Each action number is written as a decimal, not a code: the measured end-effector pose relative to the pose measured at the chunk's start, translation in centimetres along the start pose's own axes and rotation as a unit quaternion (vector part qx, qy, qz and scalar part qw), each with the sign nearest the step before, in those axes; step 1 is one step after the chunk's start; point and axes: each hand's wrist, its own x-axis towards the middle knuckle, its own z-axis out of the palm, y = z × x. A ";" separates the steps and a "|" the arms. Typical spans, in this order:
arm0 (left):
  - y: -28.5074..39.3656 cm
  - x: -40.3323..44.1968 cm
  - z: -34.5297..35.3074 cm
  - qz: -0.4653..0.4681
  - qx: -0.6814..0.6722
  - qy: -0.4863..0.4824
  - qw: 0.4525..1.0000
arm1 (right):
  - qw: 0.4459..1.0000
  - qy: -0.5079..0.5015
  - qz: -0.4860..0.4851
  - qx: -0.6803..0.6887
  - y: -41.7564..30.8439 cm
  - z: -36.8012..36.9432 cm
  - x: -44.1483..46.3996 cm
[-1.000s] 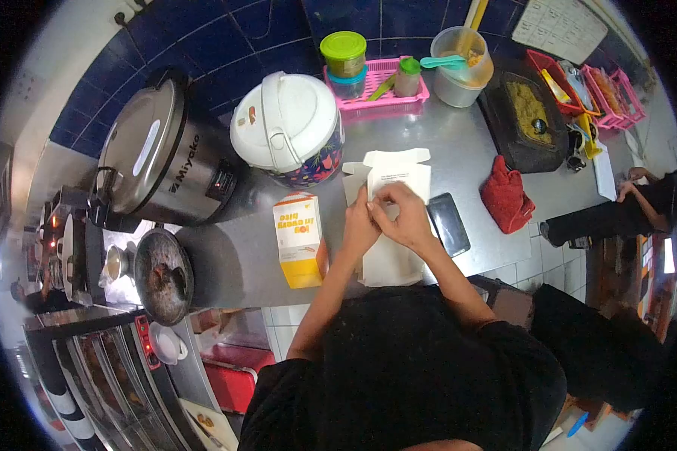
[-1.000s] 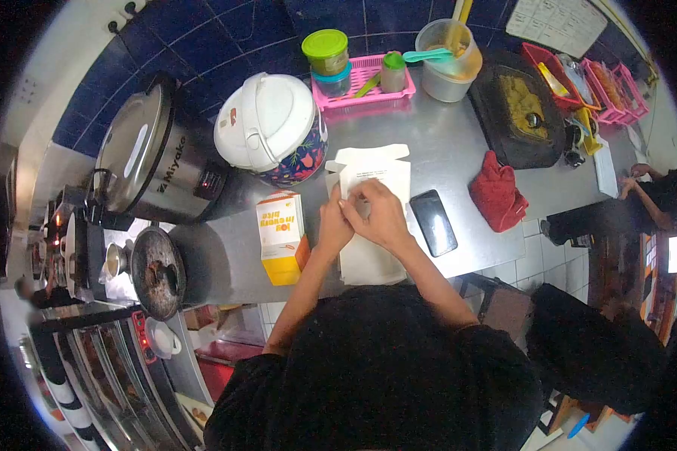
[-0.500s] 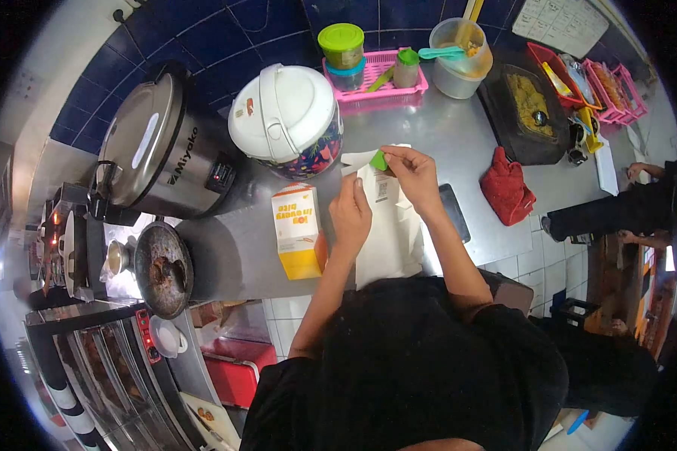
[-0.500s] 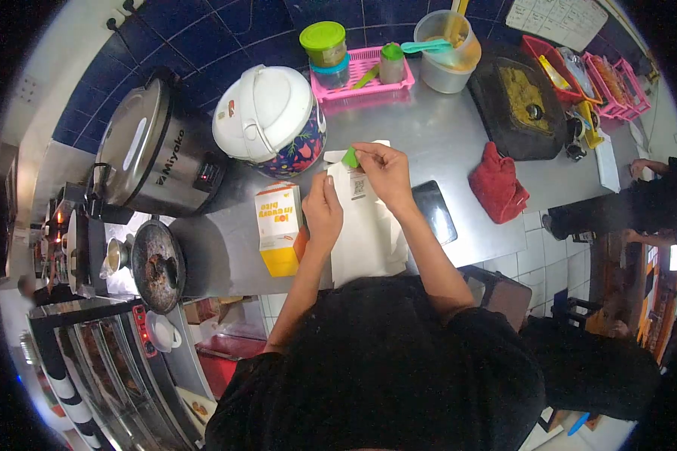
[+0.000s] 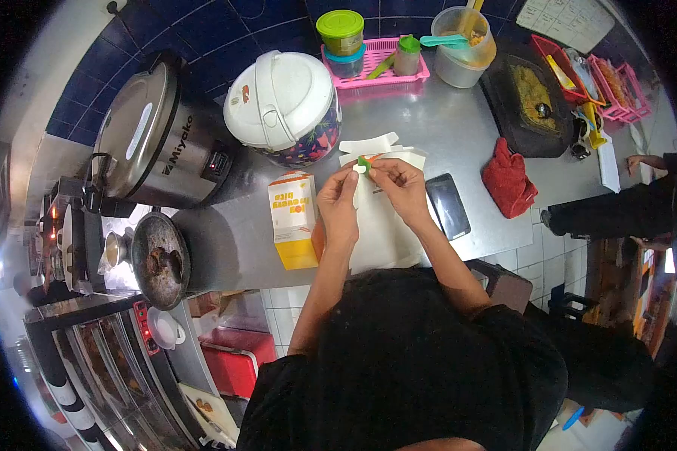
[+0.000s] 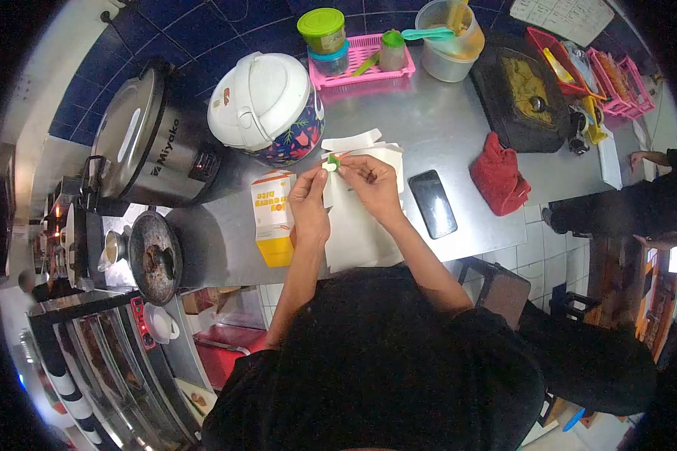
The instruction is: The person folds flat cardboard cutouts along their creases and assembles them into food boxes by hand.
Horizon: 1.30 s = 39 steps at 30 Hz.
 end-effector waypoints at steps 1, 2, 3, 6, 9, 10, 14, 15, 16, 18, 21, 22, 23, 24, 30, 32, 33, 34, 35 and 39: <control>-0.2 0.0 -0.1 0.001 -0.014 -0.003 1.000 | 1.000 0.004 -0.001 -0.002 0.1 0.0 -0.1; -0.3 0.1 -0.2 0.003 -0.028 -0.007 1.000 | 1.000 0.007 -0.003 -0.003 0.3 0.1 -0.1; -0.4 0.1 -0.2 0.004 -0.035 -0.007 0.999 | 1.000 0.010 -0.005 -0.005 0.4 0.1 -0.1; -0.6 0.1 -0.2 0.011 -0.047 -0.013 0.999 | 0.999 0.019 -0.019 -0.020 0.5 0.3 -0.3; -0.6 0.0 0.0 0.037 -0.034 -0.020 0.999 | 0.999 0.026 -0.031 -0.019 0.5 0.8 -0.6; -0.5 -0.1 0.2 0.049 -0.026 -0.022 0.998 | 0.999 0.034 -0.034 -0.019 0.7 0.9 -0.8; -0.1 -0.9 1.2 0.090 0.024 -0.032 0.995 | 0.996 0.070 -0.049 -0.013 1.3 1.7 -1.2; -0.2 -0.9 1.3 0.106 0.050 -0.033 0.992 | 0.995 0.079 -0.053 -0.008 1.3 1.9 -1.4; -0.4 -0.9 1.3 0.123 0.076 -0.034 0.989 | 0.995 0.083 -0.056 -0.015 1.1 2.1 -1.7; -0.3 -0.9 1.5 0.150 0.122 -0.040 0.980 | 0.993 0.091 -0.062 -0.030 0.6 2.4 -2.1; 0.0 -1.1 1.5 0.173 0.181 -0.054 0.967 | 0.991 0.095 -0.092 -0.020 1.1 2.5 -2.4; -0.1 -1.1 1.5 0.179 0.198 -0.059 0.962 | 0.991 0.097 -0.087 -0.014 0.9 2.5 -2.4; -0.1 -1.0 1.6 0.186 0.215 -0.066 0.957 | 0.991 0.101 -0.083 -0.007 0.6 2.5 -2.4; 0.4 -1.3 2.0 0.215 0.295 -0.086 0.927 | 0.991 0.107 -0.080 -0.001 0.3 2.4 -2.4; 2.9 -1.9 2.9 0.304 0.609 -0.216 0.700 | 0.982 0.107 0.081 0.136 0.5 -0.6 -0.3; 3.2 -2.8 2.6 0.278 0.537 -0.226 0.764 | 0.978 0.129 0.108 0.127 -0.1 -1.8 0.1; 3.2 -3.4 2.4 0.262 0.499 -0.232 0.793 | 0.973 0.160 0.109 0.125 -0.8 -1.8 0.4; 3.1 -4.1 2.2 0.222 0.506 -0.224 0.803 | 0.972 0.178 0.085 0.128 -0.4 -2.2 0.8; 2.9 -4.8 1.8 0.183 0.514 -0.216 0.810 | 0.969 0.186 0.071 0.147 -0.3 -2.8 1.1; 2.6 -6.3 0.7 0.083 0.648 -0.180 0.736 | 0.972 0.225 -0.072 -0.001 4.0 -4.7 1.5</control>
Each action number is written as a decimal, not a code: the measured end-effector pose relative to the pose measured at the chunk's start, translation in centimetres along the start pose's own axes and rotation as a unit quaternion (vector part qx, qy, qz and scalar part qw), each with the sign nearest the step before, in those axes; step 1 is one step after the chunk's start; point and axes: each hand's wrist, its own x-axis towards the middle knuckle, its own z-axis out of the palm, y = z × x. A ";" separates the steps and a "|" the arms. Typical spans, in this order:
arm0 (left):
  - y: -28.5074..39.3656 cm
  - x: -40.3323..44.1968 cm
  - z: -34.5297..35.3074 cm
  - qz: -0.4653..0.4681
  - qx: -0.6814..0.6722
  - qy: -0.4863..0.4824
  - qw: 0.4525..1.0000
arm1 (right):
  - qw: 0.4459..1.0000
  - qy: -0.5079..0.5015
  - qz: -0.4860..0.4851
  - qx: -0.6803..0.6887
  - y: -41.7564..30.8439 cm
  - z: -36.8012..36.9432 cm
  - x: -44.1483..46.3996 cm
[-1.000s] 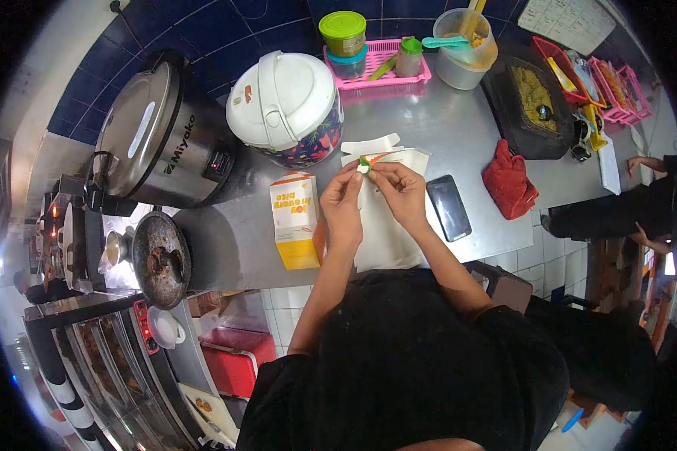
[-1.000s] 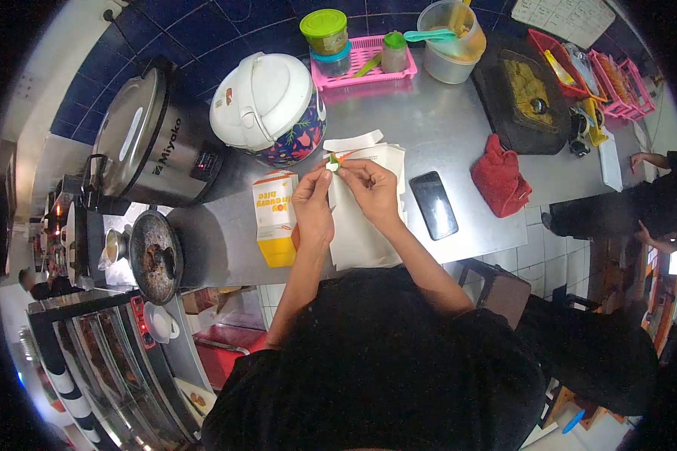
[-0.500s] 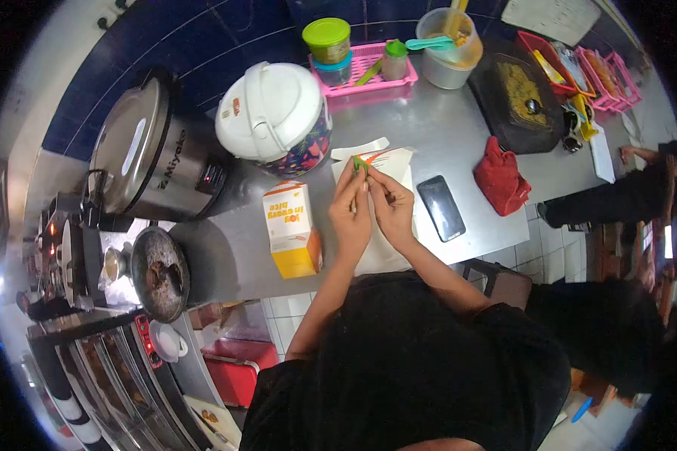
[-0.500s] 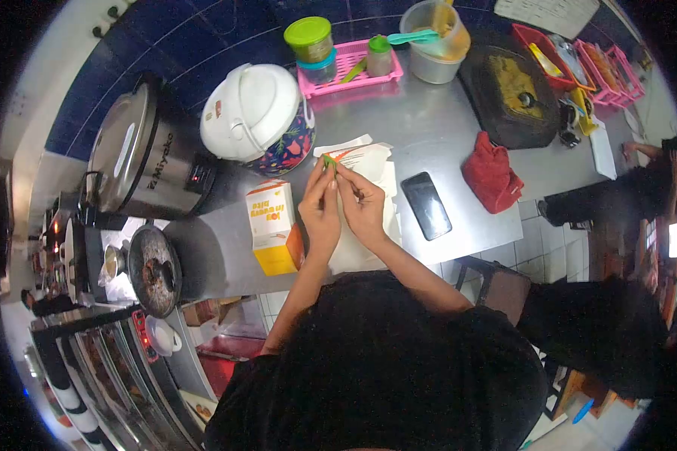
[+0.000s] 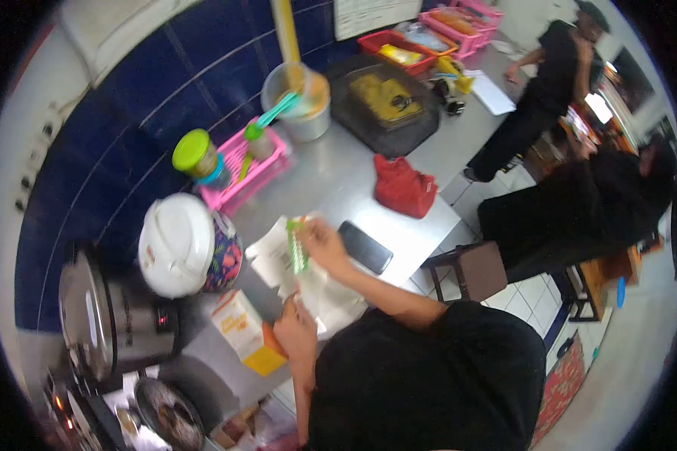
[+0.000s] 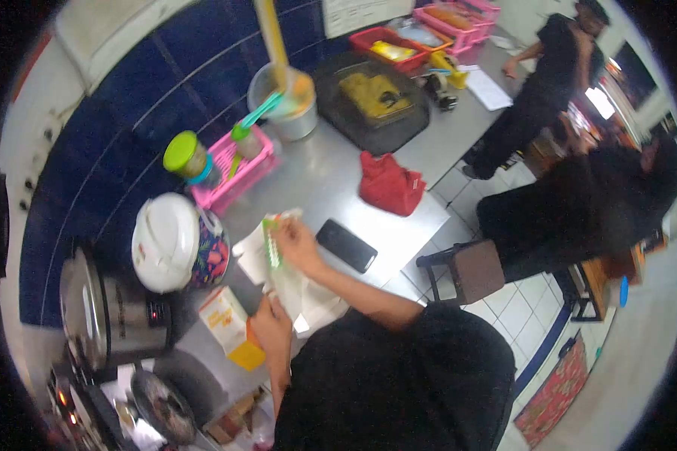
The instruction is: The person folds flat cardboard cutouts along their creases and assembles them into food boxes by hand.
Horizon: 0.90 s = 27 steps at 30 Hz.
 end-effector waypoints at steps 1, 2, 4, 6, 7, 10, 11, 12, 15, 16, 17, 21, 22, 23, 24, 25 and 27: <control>-0.1 0.0 0.1 0.010 0.021 0.025 0.999 | 0.992 -0.027 -0.029 -0.119 -3.1 0.3 -1.4; 0.0 0.2 0.2 0.020 0.041 0.051 0.998 | 0.968 -0.049 -0.052 -0.239 -7.4 1.0 -3.1; -0.1 0.7 0.1 0.073 0.036 0.066 0.994 | 0.957 -0.157 0.022 -0.244 -9.9 0.9 -4.8; -0.1 1.4 -0.1 0.118 0.025 0.082 0.989 | 0.953 -0.169 0.010 -0.251 -7.3 0.4 -4.9; -0.3 1.7 -0.3 0.139 0.015 0.087 0.986 | 0.951 -0.181 0.007 -0.251 -7.0 0.4 -4.6; -0.5 2.5 -1.1 0.150 0.000 0.073 0.986 | 0.980 -0.179 0.056 -0.072 -7.8 -0.1 -4.3; -1.1 2.8 -1.0 0.141 -0.003 0.071 0.987 | 0.983 -0.174 0.015 -0.061 -8.0 -0.3 -4.1; -1.7 2.7 -1.0 0.130 -0.007 0.070 0.989 | 0.984 -0.161 -0.011 -0.076 -8.5 -0.4 -3.9; 0.3 2.2 -1.7 0.068 -0.152 0.151 0.974 | 0.982 -0.150 -0.036 -0.111 -9.5 -0.5 -3.7; 0.0 2.4 -1.4 0.080 -0.145 0.189 0.968 | 0.980 -0.155 -0.021 -0.124 -9.0 -0.6 -3.3; 1.1 2.4 -2.4 0.065 -0.168 0.178 0.967 | 0.983 -0.150 0.017 -0.100 -10.2 -0.3 -3.4; 1.4 3.1 -2.5 0.062 -0.322 0.219 0.919 | 0.982 -0.177 0.055 0.038 -8.8 -0.2 -3.2; 2.3 3.2 -3.0 0.050 -0.421 0.215 0.880 | 0.977 -0.176 0.085 0.089 -8.8 0.3 -3.6; 2.1 3.3 -2.9 0.039 -0.440 0.214 0.871 | 0.974 -0.174 0.105 0.102 -9.0 0.7 -4.1; 1.8 3.6 -2.7 0.033 -0.462 0.212 0.861 | 0.972 -0.168 0.120 0.113 -9.1 0.9 -4.2; 1.4 3.6 -2.5 0.025 -0.461 0.215 0.860 | 0.974 -0.175 0.122 0.074 -9.0 0.7 -4.4; 0.8 4.2 -1.7 0.022 -0.470 0.216 0.856 | 0.975 -0.168 0.140 0.048 -9.2 1.1 -4.6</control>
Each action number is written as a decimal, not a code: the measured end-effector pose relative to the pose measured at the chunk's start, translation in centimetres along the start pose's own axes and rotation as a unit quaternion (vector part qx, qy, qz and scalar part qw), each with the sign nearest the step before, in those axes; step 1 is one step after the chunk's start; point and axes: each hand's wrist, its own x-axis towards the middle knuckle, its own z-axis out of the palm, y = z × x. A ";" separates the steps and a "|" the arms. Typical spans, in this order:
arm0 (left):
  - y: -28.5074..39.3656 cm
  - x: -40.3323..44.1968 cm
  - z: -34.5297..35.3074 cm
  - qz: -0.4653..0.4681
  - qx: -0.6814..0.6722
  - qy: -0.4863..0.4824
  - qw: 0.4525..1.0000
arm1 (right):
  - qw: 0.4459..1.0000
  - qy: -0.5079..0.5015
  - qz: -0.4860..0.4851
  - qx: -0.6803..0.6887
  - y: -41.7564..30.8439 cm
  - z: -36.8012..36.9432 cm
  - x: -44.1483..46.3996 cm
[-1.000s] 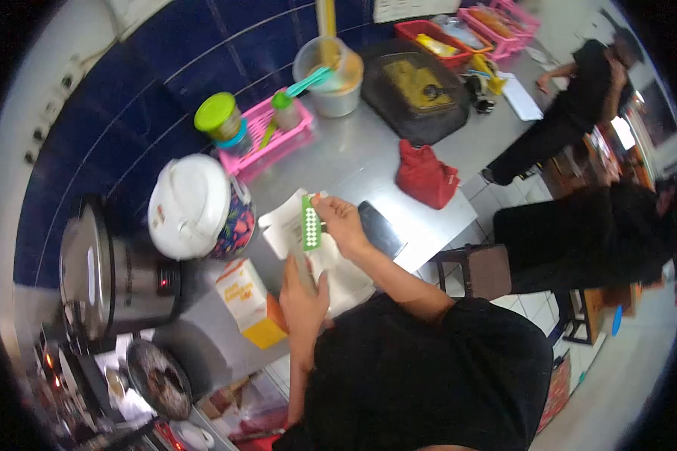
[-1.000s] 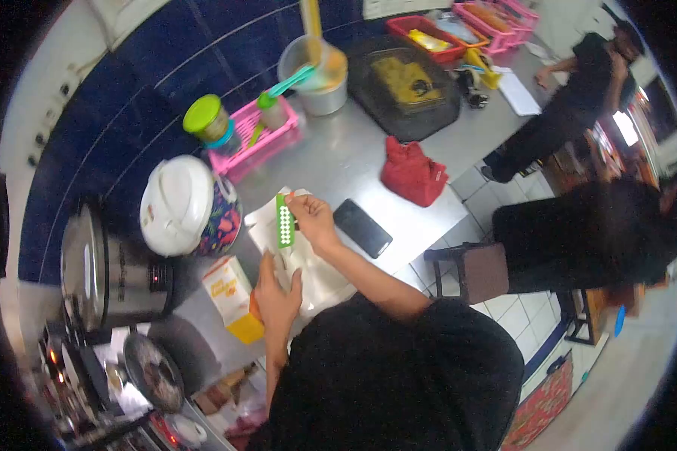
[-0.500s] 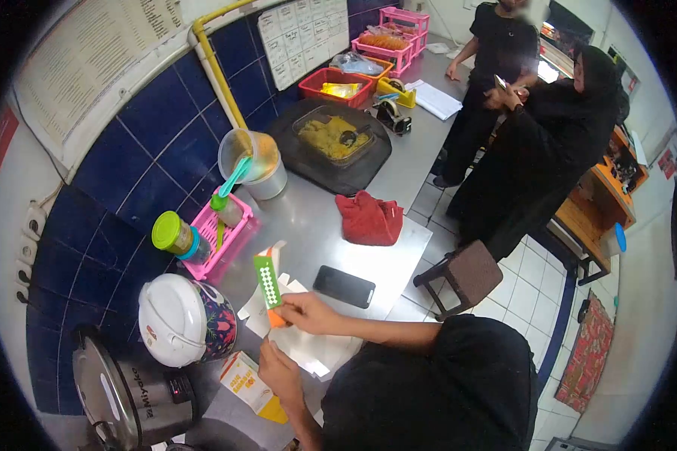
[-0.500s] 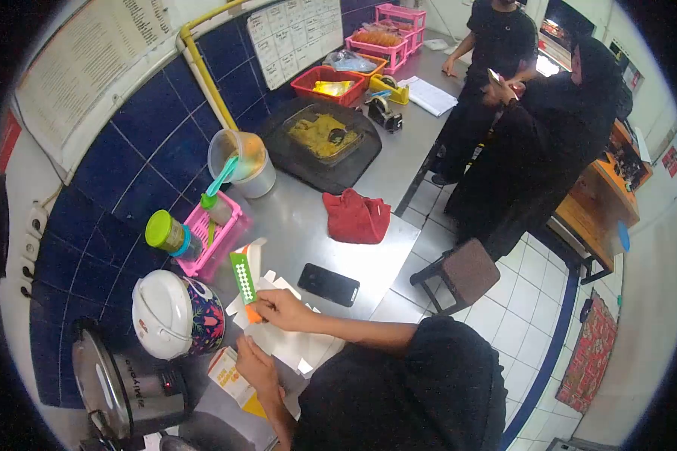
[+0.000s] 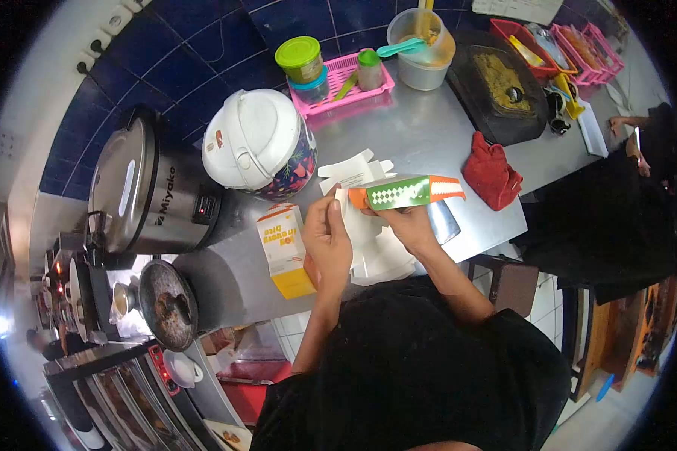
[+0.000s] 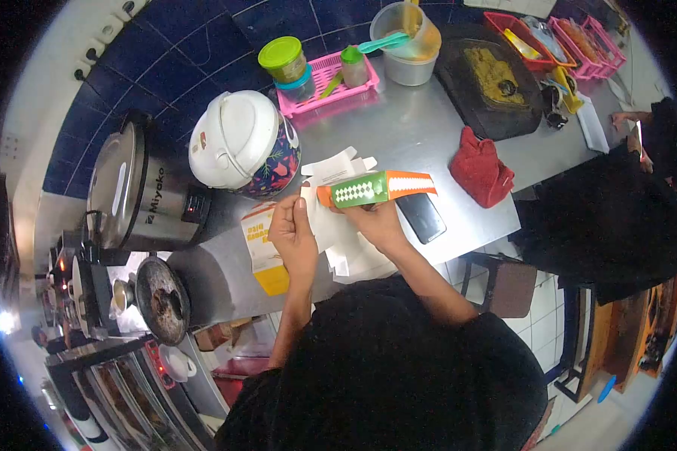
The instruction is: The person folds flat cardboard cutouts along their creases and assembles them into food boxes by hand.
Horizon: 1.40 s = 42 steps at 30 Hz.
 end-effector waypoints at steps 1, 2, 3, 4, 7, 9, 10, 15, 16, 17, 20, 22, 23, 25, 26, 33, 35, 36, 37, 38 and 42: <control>-0.3 -0.1 0.1 -0.003 -0.001 0.003 1.000 | 1.000 0.007 0.010 -0.010 0.0 0.1 0.0; -0.5 -0.2 0.1 -0.005 -0.002 0.005 1.000 | 1.000 0.000 -0.004 -0.005 0.7 -0.1 0.1; -0.5 -0.2 0.0 -0.007 -0.001 0.006 1.000 | 1.000 0.001 0.004 0.005 0.6 0.0 0.1; -0.6 -0.2 -0.1 -0.018 -0.002 0.007 1.000 | 1.000 0.003 0.011 0.016 0.3 0.3 0.0; -0.5 -0.4 -0.3 -0.044 -0.002 0.004 0.999 | 1.000 0.004 0.009 0.028 0.2 0.6 -0.2; -0.2 -0.5 0.0 -0.046 0.003 -0.007 0.999 | 1.000 0.001 0.006 0.030 0.2 0.7 -0.4; -0.1 -0.6 0.2 -0.025 -0.001 -0.006 1.000 | 0.999 -0.002 0.008 0.031 0.1 0.7 -0.4; -0.3 -0.7 0.7 0.041 0.001 0.001 0.999 | 0.999 0.000 0.005 0.046 -0.1 0.6 -0.5; -0.4 -0.6 0.7 0.041 0.000 -0.003 0.999 | 0.999 -0.002 -0.004 0.042 0.3 0.4 -0.4; -0.4 -0.6 0.7 0.041 -0.002 -0.006 0.999 | 0.999 -0.005 -0.014 0.038 0.5 0.2 -0.4; -0.6 -0.5 0.7 0.040 -0.015 -0.012 0.999 | 0.999 -0.011 -0.009 0.051 0.4 0.2 -0.5; -0.5 -0.6 0.8 0.034 -0.019 -0.014 0.999 | 0.999 -0.015 0.000 0.040 0.3 0.1 -0.5; -0.4 -0.6 0.8 0.029 -0.016 -0.013 0.999 | 0.999 -0.018 0.006 0.034 0.4 0.2 -0.5; -0.6 -0.7 0.7 0.035 0.002 -0.012 0.999 | 0.999 -0.006 -0.005 0.042 -0.1 0.6 -0.7; -1.1 -0.7 0.7 0.046 0.016 -0.012 0.999 | 0.999 0.000 -0.011 0.046 -0.2 0.8 -0.8; -0.7 -1.0 1.0 0.296 0.345 -0.084 0.887 | 0.993 0.071 -0.092 -0.024 3.7 0.4 -0.4; -0.7 -0.9 0.7 0.271 0.311 -0.073 0.908 | 0.958 0.027 -0.217 -0.186 4.8 -0.4 -0.6; -0.7 -0.7 0.3 0.255 0.298 -0.066 0.918 | 0.904 0.012 -0.321 -0.282 6.1 -0.4 -0.7; -1.1 -0.2 -0.3 0.260 0.298 -0.051 0.917 | 0.928 -0.038 -0.300 -0.220 7.3 -0.4 -1.4; -1.7 0.5 -0.9 0.264 0.300 -0.033 0.916 | 0.946 -0.084 -0.272 -0.157 7.8 -0.2 -2.2; 0.2 1.6 -2.0 0.278 0.359 -0.042 0.890 | 0.905 -0.069 -0.200 -0.369 0.0 1.1 -2.9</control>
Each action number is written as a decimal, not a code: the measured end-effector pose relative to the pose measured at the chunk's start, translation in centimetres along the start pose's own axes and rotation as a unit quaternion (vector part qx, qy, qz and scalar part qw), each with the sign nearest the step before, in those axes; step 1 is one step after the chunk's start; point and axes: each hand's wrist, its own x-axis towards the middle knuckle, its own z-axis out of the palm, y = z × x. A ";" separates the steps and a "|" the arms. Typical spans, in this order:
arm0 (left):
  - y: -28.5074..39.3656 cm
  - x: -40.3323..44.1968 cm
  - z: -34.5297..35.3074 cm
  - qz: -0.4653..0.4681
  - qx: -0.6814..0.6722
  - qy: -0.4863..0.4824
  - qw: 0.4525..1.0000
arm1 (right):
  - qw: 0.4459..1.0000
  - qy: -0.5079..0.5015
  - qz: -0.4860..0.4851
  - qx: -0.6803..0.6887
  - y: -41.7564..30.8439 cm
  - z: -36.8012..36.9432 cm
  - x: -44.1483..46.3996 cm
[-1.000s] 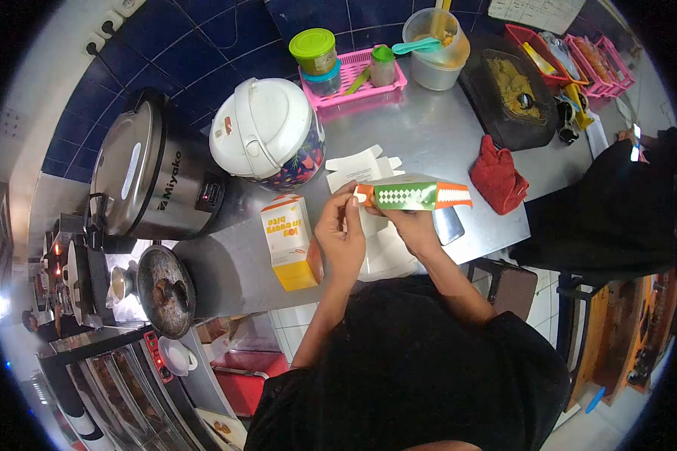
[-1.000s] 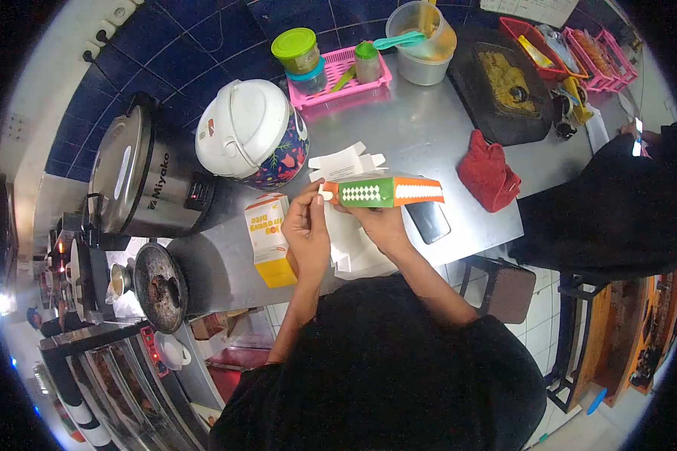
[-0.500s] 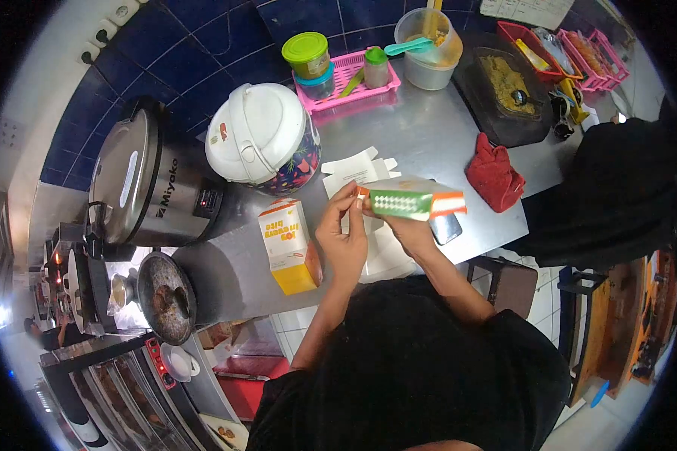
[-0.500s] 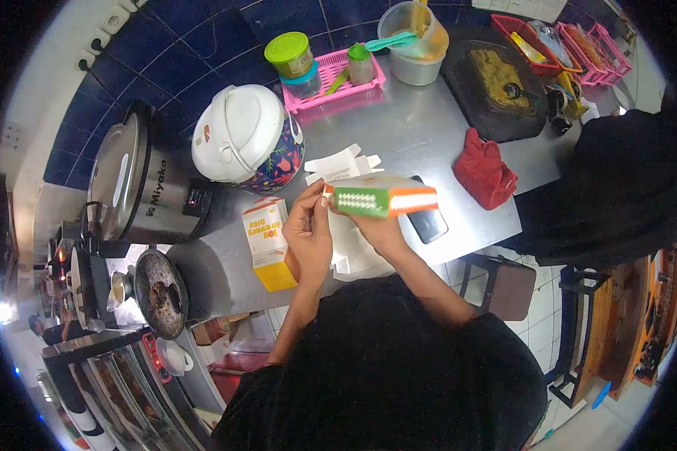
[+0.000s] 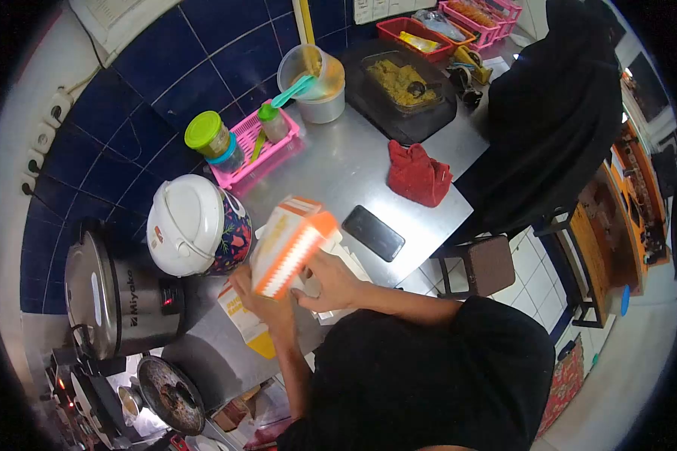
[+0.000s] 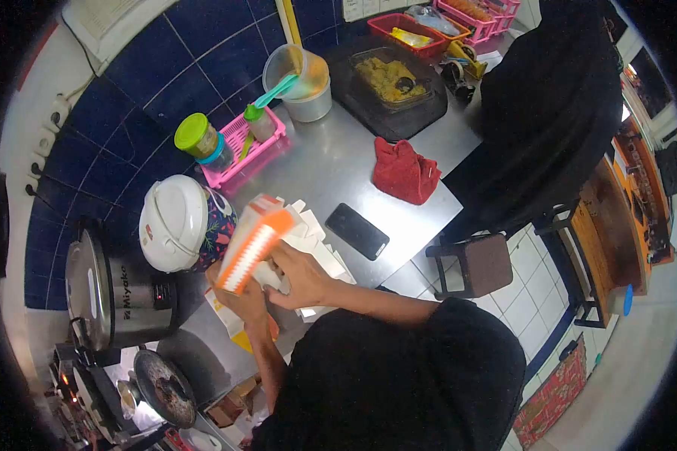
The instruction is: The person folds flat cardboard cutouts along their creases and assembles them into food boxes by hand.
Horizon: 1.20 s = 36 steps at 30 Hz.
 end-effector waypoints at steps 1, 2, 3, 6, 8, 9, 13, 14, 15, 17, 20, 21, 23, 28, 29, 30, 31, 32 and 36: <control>0.0 0.0 0.0 -0.002 0.001 0.014 1.000 | 0.999 -0.022 -0.005 -0.034 0.1 -0.2 0.3; 0.0 -0.1 -0.1 -0.005 0.002 0.025 1.000 | 0.997 -0.044 -0.008 -0.066 0.3 -0.3 0.4; 0.0 -0.2 -0.1 -0.008 0.003 0.035 0.999 | 0.993 -0.067 -0.009 -0.099 0.6 -0.3 0.3; 1.6 -0.1 -1.1 -0.010 -0.057 0.020 0.998 | 0.988 -0.039 -0.080 -0.128 4.8 3.1 0.4; 1.2 -0.7 -1.5 -0.018 -0.050 0.011 0.999 | 0.984 0.008 -0.136 -0.117 5.0 3.4 0.5; 0.5 -1.4 -1.7 -0.037 -0.050 0.005 0.998 | 0.986 0.010 -0.124 -0.109 5.0 3.5 0.2; -0.4 -3.4 -1.7 -0.064 -0.066 -0.012 0.996 | 0.995 -0.011 -0.068 -0.068 9.0 5.6 -1.3; -0.5 -3.4 -1.5 -0.066 -0.071 -0.014 0.995 | 0.998 -0.020 -0.052 0.003 10.2 5.8 -1.6; -0.4 -3.2 -1.3 -0.067 -0.078 -0.016 0.995 | 0.996 -0.026 -0.035 0.074 10.5 5.6 -1.6; -0.1 -3.1 -0.8 -0.073 -0.092 -0.017 0.993 | 0.986 -0.025 0.014 0.165 9.6 3.8 -2.4; 0.4 -3.3 0.2 -0.084 -0.110 -0.025 0.990 | 0.977 -0.014 0.061 0.203 6.9 1.5 -3.2; 0.6 -3.2 0.5 -0.087 -0.113 -0.026 0.989 | 0.976 -0.008 0.068 0.207 6.7 1.3 -3.1; 0.8 -3.1 0.6 -0.073 -0.104 -0.019 0.992 | 0.975 -0.002 0.075 0.208 6.7 1.1 -2.9; 1.1 -3.0 0.4 -0.062 -0.140 -0.028 0.988 | 0.971 0.009 0.091 0.219 6.6 0.5 -3.0; 1.2 -3.0 0.5 -0.061 -0.149 -0.032 0.987 | 0.971 0.012 0.094 0.221 6.7 0.4 -3.0; 1.4 -3.0 0.5 -0.060 -0.158 -0.036 0.985 | 0.970 0.013 0.097 0.223 6.7 0.2 -3.1; 1.4 -3.0 0.6 -0.059 -0.167 -0.041 0.983 | 0.970 0.016 0.099 0.220 6.8 0.0 -3.2; 1.1 -2.9 0.4 -0.014 -0.118 -0.050 0.992 | 0.970 0.019 0.101 0.221 6.8 -0.2 -3.3; 1.1 -3.0 0.3 -0.052 -0.141 -0.059 0.987 | 0.969 0.026 0.105 0.222 6.9 -0.6 -3.0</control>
